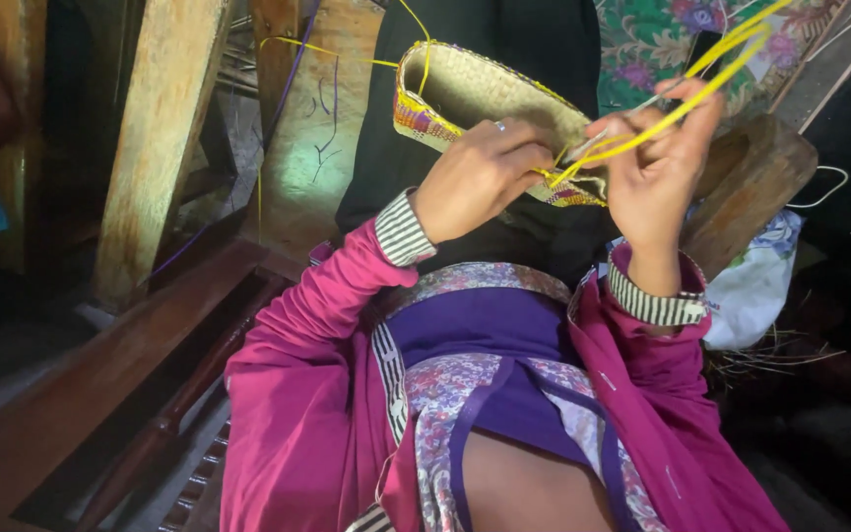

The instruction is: Weaving a small pouch or bag using yellow plastic strips and a pre-woven base.

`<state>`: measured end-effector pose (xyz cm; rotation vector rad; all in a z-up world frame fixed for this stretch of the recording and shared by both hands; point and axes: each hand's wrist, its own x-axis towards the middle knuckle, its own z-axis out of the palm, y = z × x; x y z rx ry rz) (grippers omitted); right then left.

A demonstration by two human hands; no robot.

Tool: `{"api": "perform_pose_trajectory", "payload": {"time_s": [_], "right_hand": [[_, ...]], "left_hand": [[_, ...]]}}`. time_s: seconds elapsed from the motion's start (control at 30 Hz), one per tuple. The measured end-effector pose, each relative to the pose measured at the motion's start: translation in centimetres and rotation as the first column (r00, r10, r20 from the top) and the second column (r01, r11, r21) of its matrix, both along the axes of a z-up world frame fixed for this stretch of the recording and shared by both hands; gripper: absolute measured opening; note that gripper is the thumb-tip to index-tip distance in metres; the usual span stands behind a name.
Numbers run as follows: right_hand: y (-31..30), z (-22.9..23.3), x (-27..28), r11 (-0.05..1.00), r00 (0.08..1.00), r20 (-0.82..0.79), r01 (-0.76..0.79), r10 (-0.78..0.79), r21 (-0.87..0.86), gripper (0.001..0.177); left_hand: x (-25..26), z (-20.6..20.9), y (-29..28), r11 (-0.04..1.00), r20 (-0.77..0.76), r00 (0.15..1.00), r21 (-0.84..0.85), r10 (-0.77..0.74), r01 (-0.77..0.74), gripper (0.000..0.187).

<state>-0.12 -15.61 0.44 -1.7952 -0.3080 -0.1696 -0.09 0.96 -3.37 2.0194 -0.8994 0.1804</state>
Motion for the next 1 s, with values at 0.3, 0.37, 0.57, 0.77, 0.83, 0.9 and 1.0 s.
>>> {"api": "perform_pose_trajectory", "payload": {"time_s": [0.3, 0.37, 0.57, 0.77, 0.83, 0.9, 1.0], "right_hand": [[0.1, 0.9, -0.7, 0.998, 0.99, -0.137, -0.039, 0.033, -0.042, 0.013], [0.3, 1.5, -1.2, 1.0, 0.998, -0.06, 0.023, -0.024, -0.021, 0.011], [-1.0, 1.0, -1.9, 0.999, 0.964, -0.266, -0.024, 0.012, -0.044, 0.012], [-0.8, 1.2, -1.9, 0.986, 0.918, -0.397, -0.077, 0.011, -0.149, 0.018], [-1.1, 0.3, -1.9, 0.978, 0.933, -0.359, -0.067, -0.008, -0.196, 0.01], [-1.1, 0.1, -1.8, 0.969, 0.947, -0.321, -0.054, -0.027, -0.241, 0.01], [-0.9, 0.3, -1.8, 0.918, 0.97, -0.226, -0.007, -0.09, -0.397, 0.011]], "left_hand": [[0.3, 0.6, -0.3, 0.996, -0.044, 0.997, -0.064, 0.055, -0.058, 0.006], [0.5, 0.3, -0.6, 0.997, -0.036, 0.996, 0.01, 0.077, -0.077, 0.012], [0.9, 0.9, -1.1, 0.99, -0.126, 0.982, 0.003, 0.141, -0.142, 0.01], [1.3, -0.1, -1.0, 0.986, -0.224, 0.965, 0.122, 0.138, -0.113, 0.008], [1.4, 0.3, -0.9, 0.989, -0.231, 0.965, 0.112, 0.123, -0.099, 0.007], [1.4, 0.3, -0.9, 0.991, -0.239, 0.965, 0.104, 0.107, -0.084, 0.007], [1.2, 0.2, -0.7, 0.991, -0.224, 0.967, 0.087, 0.117, -0.1, 0.007]]}}
